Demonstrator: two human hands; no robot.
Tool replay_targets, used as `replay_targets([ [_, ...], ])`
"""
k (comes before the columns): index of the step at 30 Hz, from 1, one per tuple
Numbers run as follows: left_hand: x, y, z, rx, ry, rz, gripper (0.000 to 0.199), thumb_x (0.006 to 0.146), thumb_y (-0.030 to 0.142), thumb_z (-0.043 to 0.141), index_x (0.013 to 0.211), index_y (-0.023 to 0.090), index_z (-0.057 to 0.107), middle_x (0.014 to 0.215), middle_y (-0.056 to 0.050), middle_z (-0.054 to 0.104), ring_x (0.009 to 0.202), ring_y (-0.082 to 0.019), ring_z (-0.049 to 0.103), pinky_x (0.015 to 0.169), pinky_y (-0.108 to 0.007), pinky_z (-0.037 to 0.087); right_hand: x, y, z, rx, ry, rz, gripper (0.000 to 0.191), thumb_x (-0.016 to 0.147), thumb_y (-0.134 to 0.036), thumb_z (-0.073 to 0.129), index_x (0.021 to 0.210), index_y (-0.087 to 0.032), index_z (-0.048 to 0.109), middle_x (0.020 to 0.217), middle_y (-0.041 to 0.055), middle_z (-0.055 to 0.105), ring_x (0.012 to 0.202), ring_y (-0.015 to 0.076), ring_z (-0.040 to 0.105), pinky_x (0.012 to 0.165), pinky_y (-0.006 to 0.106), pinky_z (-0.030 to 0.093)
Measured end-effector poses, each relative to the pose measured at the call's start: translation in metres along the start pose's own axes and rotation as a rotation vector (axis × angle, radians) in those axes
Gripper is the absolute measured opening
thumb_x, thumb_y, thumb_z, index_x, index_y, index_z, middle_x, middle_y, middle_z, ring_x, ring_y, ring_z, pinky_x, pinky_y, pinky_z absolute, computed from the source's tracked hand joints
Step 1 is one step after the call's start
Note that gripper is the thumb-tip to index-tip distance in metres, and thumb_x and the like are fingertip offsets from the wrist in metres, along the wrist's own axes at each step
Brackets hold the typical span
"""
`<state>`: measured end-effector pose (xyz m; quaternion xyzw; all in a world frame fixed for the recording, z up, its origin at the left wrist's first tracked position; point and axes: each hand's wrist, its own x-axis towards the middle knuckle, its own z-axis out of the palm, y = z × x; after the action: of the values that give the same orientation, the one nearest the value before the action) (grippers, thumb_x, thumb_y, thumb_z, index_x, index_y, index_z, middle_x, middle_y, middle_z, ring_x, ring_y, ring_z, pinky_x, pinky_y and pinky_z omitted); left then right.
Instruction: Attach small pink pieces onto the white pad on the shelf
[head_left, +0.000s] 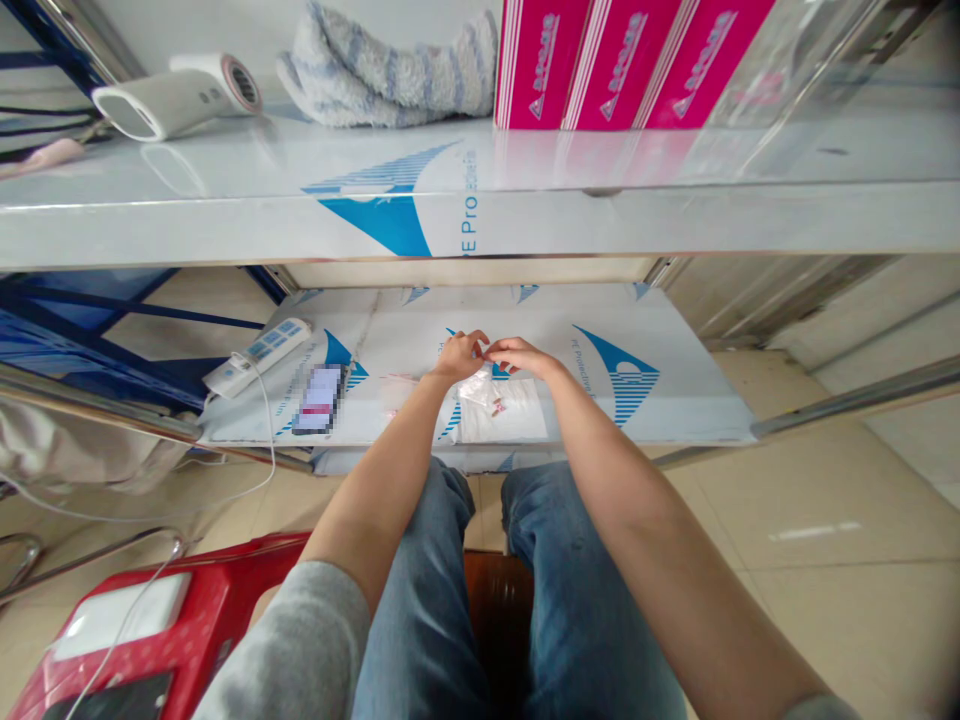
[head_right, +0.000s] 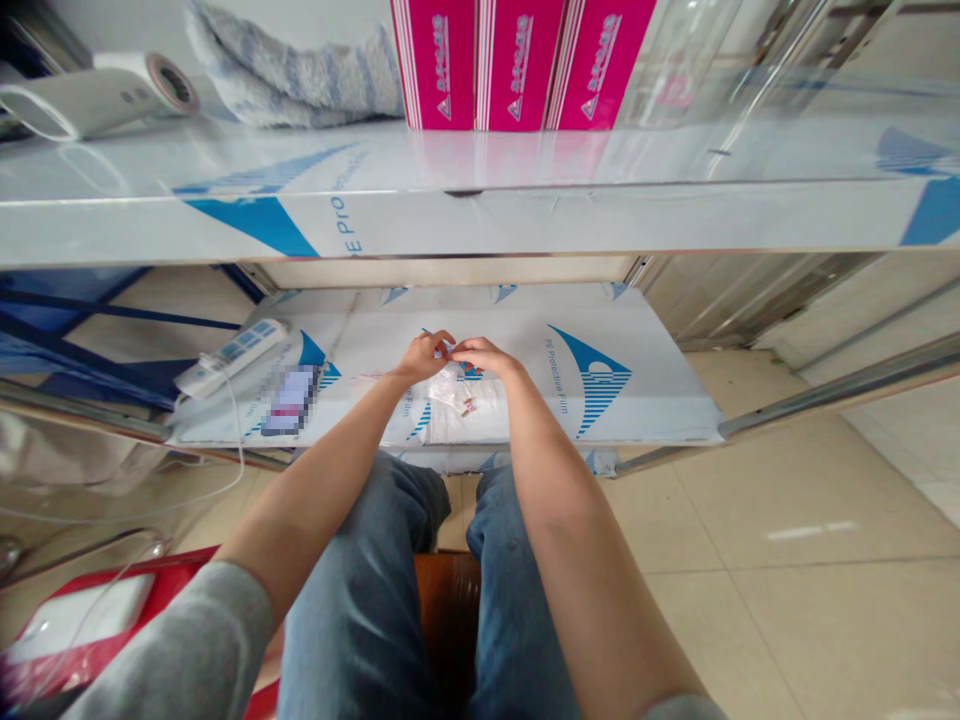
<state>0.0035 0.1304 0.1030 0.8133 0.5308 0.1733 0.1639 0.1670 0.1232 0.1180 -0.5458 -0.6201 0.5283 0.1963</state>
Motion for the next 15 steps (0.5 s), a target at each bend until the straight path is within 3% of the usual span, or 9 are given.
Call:
replay_targets([
  [9,0.003,-0.002,0.0,-0.076,-0.001,-0.028,0.037,0.068,0.013,0.049,0.103,0.022,0.057,0.085,0.001,0.067,0.097,-0.018,0.055,0.089,-0.032,0.04,0.011,0.005,0.006,-0.072,-0.027,0.02,0.013,0.073,-0.016,0.057,0.082,-0.017,0.067,0.074,0.0009,0.065,0.059,0.007,0.054,0.052,0.014,0.04],
  [15,-0.001,0.003,0.0,0.021,0.059,-0.086,0.045,0.073,0.027,0.054,0.117,0.023,0.051,0.122,-0.004,0.055,0.113,-0.024,0.044,0.094,-0.037,0.036,0.023,0.011,0.007,-0.074,0.162,0.003,0.012,0.071,-0.019,0.06,0.075,-0.012,0.067,0.057,-0.0009,0.057,0.045,0.0055,0.042,0.043,0.017,0.033],
])
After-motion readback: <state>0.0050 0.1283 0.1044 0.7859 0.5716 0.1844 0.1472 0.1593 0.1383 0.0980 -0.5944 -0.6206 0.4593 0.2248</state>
